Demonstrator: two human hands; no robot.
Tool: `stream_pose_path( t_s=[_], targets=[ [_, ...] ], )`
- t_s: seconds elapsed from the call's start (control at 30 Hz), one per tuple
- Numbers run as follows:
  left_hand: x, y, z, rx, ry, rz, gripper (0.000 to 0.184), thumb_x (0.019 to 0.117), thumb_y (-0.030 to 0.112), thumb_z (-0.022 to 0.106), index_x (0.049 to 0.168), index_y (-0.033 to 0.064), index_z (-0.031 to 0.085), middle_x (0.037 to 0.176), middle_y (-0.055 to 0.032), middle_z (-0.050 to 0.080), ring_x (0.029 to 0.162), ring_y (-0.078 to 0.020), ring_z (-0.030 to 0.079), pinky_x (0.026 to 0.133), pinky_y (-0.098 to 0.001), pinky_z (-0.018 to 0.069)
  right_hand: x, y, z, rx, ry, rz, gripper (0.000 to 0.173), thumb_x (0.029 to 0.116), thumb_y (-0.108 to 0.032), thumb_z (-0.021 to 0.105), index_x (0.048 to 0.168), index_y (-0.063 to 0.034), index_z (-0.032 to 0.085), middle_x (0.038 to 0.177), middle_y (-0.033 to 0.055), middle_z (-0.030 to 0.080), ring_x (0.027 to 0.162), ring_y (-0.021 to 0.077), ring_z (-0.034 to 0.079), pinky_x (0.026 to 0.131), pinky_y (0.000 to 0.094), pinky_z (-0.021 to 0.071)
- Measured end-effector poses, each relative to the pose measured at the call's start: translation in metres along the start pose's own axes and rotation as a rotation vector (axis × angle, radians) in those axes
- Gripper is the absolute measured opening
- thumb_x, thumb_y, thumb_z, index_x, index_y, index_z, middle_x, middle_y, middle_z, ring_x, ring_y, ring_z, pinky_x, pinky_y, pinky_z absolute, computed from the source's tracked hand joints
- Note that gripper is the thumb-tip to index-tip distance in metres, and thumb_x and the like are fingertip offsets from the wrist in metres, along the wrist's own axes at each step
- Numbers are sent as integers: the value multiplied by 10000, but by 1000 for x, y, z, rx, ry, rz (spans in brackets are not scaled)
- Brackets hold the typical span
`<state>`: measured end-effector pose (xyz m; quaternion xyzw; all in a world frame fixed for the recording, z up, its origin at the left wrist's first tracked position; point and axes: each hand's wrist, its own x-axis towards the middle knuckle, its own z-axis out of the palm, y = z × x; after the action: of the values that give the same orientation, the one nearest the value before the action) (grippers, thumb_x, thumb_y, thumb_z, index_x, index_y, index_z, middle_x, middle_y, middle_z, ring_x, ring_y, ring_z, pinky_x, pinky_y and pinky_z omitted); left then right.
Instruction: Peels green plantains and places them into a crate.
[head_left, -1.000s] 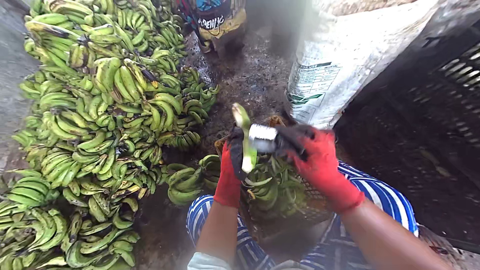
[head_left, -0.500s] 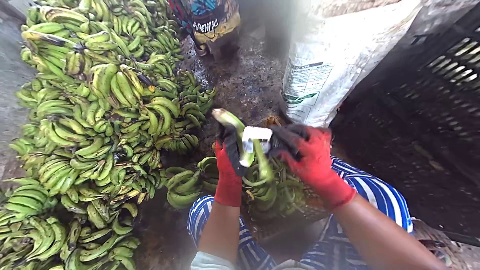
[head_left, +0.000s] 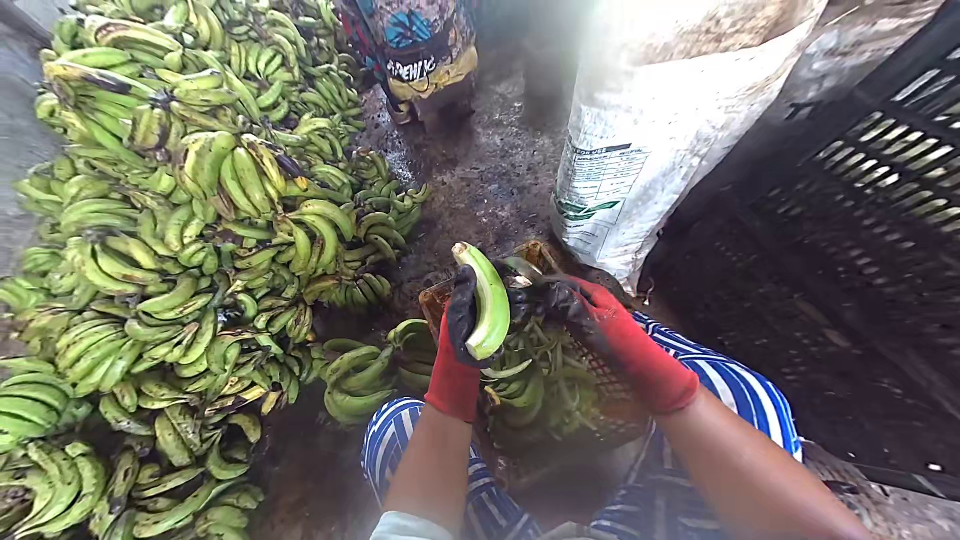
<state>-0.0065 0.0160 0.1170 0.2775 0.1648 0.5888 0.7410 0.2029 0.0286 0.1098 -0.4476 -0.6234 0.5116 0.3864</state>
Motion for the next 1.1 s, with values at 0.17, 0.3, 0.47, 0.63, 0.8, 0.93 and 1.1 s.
stream_pose_path(
  t_s=[0.17, 0.3, 0.47, 0.63, 0.8, 0.93, 1.1],
  targets=[
    [-3, -10, 9, -104, 18, 36, 518, 951, 512, 628, 1310, 141, 590, 1068, -142, 718, 866, -251, 738, 738, -380, 631, 0, -1, 5, -331, 142, -23, 476, 1005, -454, 534, 1287, -98, 677, 1218, 121, 681, 1105, 241, 650, 977, 504, 497],
    [-6, -11, 6, -199, 69, 61, 505, 941, 517, 640, 1189, 77, 634, 1016, -166, 724, 871, -279, 742, 747, -400, 631, -2, -6, 8, -597, 317, -166, 465, 924, -404, 642, 1252, -82, 712, 1222, 221, 669, 1108, 432, 635, 922, 678, 433],
    [-7, -15, 11, -139, 60, 99, 495, 950, 532, 621, 1231, 125, 623, 1027, -122, 724, 891, -230, 737, 755, -378, 629, -4, -6, 7, -658, 352, -248, 429, 894, -380, 684, 1187, -71, 739, 1214, 228, 670, 1091, 448, 639, 911, 693, 430],
    [-6, -12, 10, -129, -3, 42, 487, 955, 519, 620, 1257, 137, 610, 1023, -126, 718, 871, -238, 734, 752, -380, 626, -4, -11, -10, -535, 235, -181, 355, 895, -310, 724, 1138, -51, 736, 1191, 202, 669, 1087, 395, 630, 910, 658, 446],
    [-7, -2, 5, -33, -43, -47, 449, 996, 467, 571, 1304, 141, 575, 1014, -130, 716, 852, -231, 735, 732, -356, 627, -8, -13, -21, -695, 248, -306, 427, 871, -414, 695, 1114, -67, 754, 1159, 212, 680, 1050, 423, 642, 892, 670, 437],
    [-10, 5, -2, -88, -51, -64, 496, 987, 463, 591, 1367, 150, 526, 1140, -151, 689, 924, -269, 728, 778, -393, 626, -10, -12, -38, -540, 316, -352, 432, 925, -357, 666, 1247, -73, 716, 1211, 177, 676, 1084, 336, 646, 911, 580, 481],
    [-10, 14, 2, 205, 161, -41, 450, 1009, 419, 531, 1337, 115, 485, 1053, -163, 697, 812, -264, 730, 684, -393, 634, -12, -22, -61, 54, 380, -296, 424, 972, -426, 650, 1294, -151, 637, 1127, -61, 707, 866, 35, 678, 721, 228, 587]
  ],
)
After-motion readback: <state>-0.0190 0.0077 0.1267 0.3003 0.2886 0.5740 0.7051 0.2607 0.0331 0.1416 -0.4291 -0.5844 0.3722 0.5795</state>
